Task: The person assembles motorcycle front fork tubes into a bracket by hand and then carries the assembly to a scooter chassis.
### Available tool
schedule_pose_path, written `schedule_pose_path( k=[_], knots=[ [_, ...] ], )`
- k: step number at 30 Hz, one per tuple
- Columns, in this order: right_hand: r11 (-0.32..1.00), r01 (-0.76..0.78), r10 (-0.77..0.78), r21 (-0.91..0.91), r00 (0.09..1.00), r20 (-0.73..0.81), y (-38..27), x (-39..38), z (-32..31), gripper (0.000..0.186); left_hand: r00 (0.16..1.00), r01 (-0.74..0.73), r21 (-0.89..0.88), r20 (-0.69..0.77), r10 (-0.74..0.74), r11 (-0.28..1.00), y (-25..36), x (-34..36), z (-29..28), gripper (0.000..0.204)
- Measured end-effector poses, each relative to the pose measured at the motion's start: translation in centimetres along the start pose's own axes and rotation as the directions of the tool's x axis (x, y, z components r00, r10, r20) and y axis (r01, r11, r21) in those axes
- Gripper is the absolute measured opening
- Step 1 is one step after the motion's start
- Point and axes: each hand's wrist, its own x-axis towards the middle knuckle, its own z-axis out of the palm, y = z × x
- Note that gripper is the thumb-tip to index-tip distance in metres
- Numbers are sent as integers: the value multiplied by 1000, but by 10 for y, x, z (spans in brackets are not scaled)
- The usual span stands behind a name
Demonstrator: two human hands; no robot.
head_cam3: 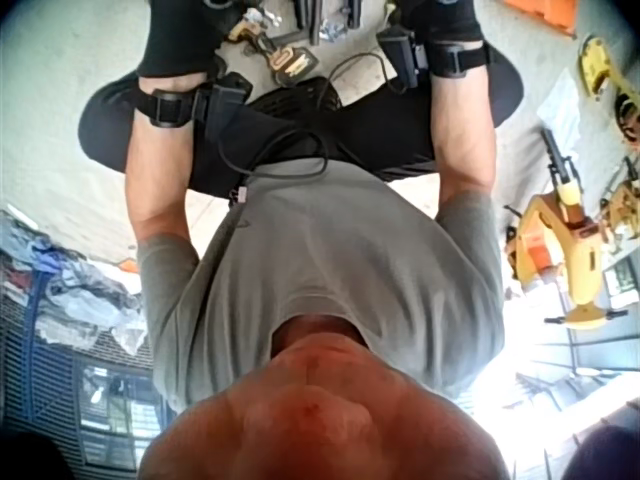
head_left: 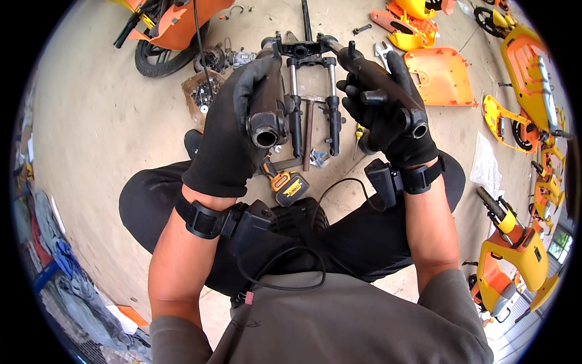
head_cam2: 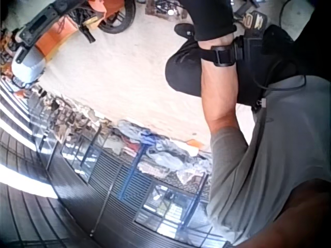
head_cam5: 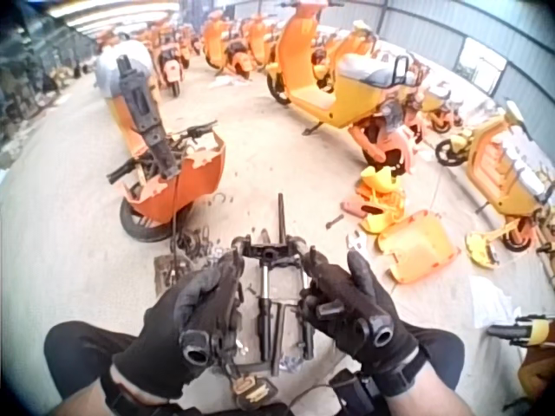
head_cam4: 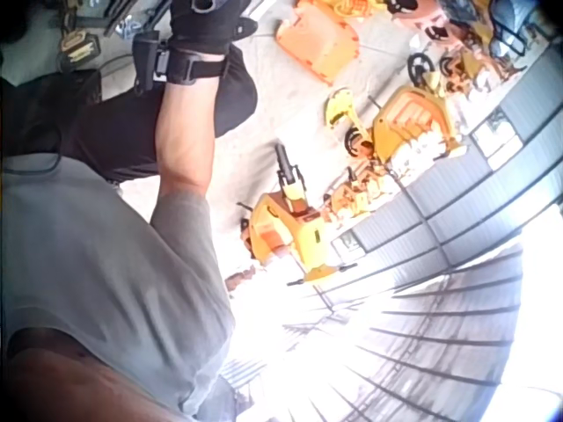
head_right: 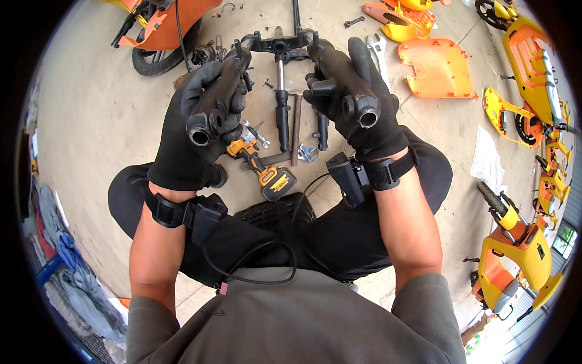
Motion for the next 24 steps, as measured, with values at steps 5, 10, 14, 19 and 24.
schedule_pose_path(
  k=[5,10,14,19,24],
  knots=[
    [988,100,-102,-120,995,-8,6,0,-1,66,999,46,-62,-2,-46,997,4,0,1,36],
    [973,146,-150,-179,989,-6,8,-1,0,66,998,68,-93,-8,-69,993,4,0,1,37],
    [920,271,-267,-283,962,54,9,-1,-1,65,997,78,-91,-9,-79,993,6,0,2,37],
    [427,588,-522,-687,781,343,6,10,-11,65,996,84,-67,-34,-87,994,6,0,5,38],
    [422,590,-513,-688,781,356,-1,9,-9,61,995,101,-191,0,-103,976,5,-2,5,39]
  ],
)
